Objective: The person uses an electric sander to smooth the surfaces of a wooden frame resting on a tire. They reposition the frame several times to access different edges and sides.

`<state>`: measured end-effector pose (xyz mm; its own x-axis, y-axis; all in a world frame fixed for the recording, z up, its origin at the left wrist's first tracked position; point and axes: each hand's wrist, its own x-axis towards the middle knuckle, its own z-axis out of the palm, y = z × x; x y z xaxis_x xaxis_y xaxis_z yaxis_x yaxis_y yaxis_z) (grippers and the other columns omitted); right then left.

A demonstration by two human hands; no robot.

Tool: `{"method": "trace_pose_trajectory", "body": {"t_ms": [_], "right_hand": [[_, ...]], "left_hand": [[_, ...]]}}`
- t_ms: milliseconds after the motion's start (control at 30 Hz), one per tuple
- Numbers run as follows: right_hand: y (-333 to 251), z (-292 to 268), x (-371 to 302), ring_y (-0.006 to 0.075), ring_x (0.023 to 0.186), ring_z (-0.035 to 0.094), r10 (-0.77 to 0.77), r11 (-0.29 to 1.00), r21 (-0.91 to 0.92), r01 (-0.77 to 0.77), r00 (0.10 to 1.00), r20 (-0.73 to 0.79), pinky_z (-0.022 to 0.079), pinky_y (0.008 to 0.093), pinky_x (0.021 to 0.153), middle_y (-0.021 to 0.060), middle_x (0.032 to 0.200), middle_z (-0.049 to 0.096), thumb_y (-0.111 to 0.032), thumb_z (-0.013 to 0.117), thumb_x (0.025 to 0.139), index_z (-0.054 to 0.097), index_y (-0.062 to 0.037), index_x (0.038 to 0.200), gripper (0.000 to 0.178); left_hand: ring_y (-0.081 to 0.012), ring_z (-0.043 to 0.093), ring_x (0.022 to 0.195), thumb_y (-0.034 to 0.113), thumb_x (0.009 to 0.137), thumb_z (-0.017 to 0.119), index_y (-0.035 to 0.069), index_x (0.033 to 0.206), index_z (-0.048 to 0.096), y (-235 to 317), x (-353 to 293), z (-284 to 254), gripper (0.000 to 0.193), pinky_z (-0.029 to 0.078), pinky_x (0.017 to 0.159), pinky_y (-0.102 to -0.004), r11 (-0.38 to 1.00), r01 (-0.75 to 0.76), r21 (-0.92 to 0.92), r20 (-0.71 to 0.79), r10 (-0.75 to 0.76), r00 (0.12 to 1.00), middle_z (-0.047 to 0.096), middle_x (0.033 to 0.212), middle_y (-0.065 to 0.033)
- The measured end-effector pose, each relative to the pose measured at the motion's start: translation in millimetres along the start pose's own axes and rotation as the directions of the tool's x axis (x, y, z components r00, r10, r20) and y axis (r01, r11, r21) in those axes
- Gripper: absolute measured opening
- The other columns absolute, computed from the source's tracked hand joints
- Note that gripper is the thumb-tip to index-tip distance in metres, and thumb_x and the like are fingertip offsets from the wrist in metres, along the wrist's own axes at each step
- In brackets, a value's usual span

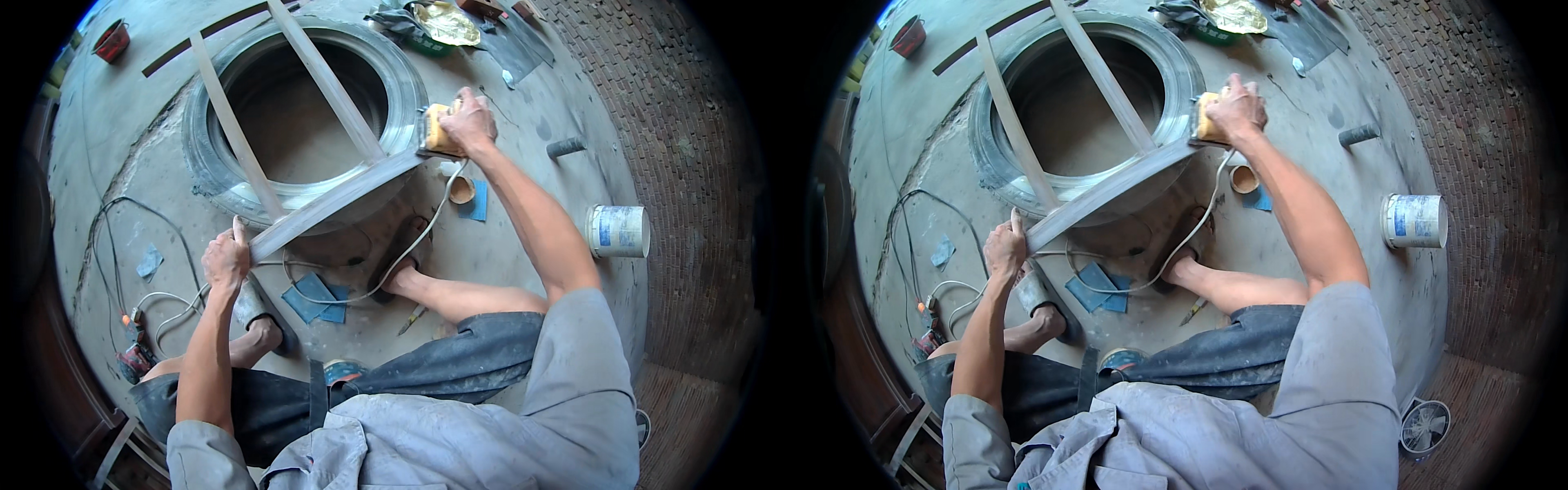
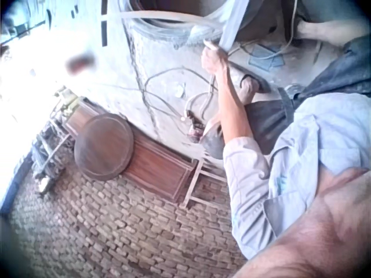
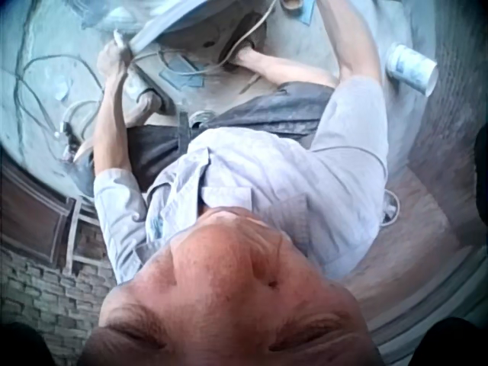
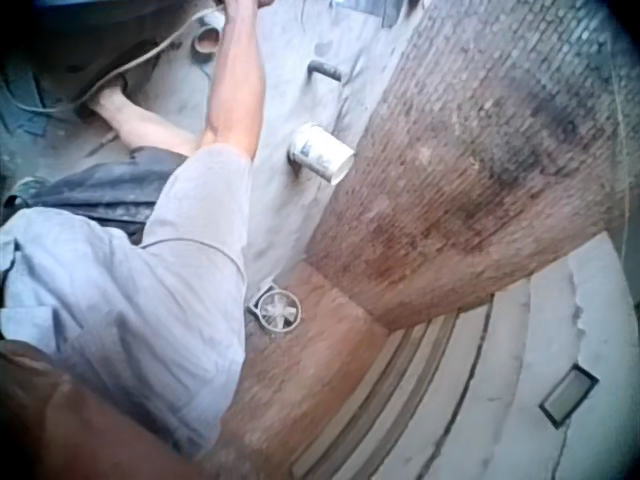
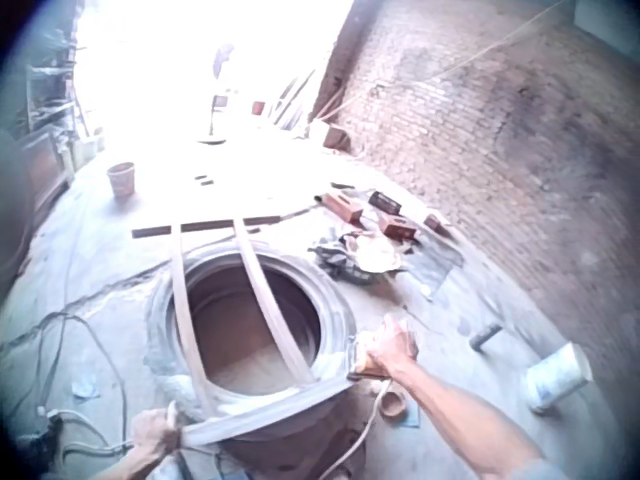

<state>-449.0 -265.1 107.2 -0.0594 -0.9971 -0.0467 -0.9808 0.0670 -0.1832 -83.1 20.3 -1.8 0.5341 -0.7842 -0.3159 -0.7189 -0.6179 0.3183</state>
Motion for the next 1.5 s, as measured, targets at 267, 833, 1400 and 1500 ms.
{"method": "trace_pose_trajectory", "body": {"t_ms": [267,833,1400,1500], "right_hand": [[-11,1,-8,0.0437,0.123,0.059,-0.082,0.997,0.017,0.081,0.996,0.019,0.054,0.0543,0.099,0.0195,0.132,0.056,-0.036,0.075,0.081,0.059,-0.0169,0.132,0.057],[-10,5,-12,0.0433,0.125,0.056,-0.105,0.993,0.05,0.104,0.994,0.021,0.054,0.0562,0.099,0.0184,0.134,0.054,-0.034,0.075,0.079,0.058,-0.0176,0.133,0.059],[-92,24,-107,0.0459,0.113,0.059,-0.382,0.897,0.234,0.374,0.924,-0.011,0.056,0.0564,0.092,0.022,0.121,0.054,-0.025,0.074,0.085,0.058,-0.0082,0.123,0.045],[-66,12,-82,0.0437,0.114,0.06,-0.333,0.928,0.178,0.326,0.943,0.007,0.056,0.0566,0.091,0.0209,0.121,0.055,-0.025,0.075,0.082,0.058,-0.0102,0.125,0.048]], "left_hand": [[-0.0471,0.072,0.095,0.055,0.108,0.032,0.01,0.11,0.08,0,-2,-3,0.066,0.054,0.09,-0.0537,0.998,0.007,0.055,-0.009,-0.007,1.0,0.074,0.094,-0.0287],[-0.0465,0.072,0.095,0.055,0.108,0.033,0.009,0.109,0.08,-3,-1,-1,0.065,0.054,0.089,-0.0541,0.998,0.002,0.063,-0.027,0.0,1.0,0.074,0.094,-0.0279],[-0.0472,0.07,0.091,0.057,0.107,0.03,0.002,0.089,0.076,-11,2,5,0.073,0.051,0.086,-0.0539,1.0,0.004,0.028,-0.014,-0.004,1.0,0.072,0.088,-0.0271],[-0.0472,0.07,0.092,0.056,0.107,0.03,0.003,0.091,0.076,-10,2,4,0.073,0.051,0.086,-0.0542,1.0,0.001,0.027,-0.018,-0.001,1.0,0.073,0.09,-0.0272]]}}
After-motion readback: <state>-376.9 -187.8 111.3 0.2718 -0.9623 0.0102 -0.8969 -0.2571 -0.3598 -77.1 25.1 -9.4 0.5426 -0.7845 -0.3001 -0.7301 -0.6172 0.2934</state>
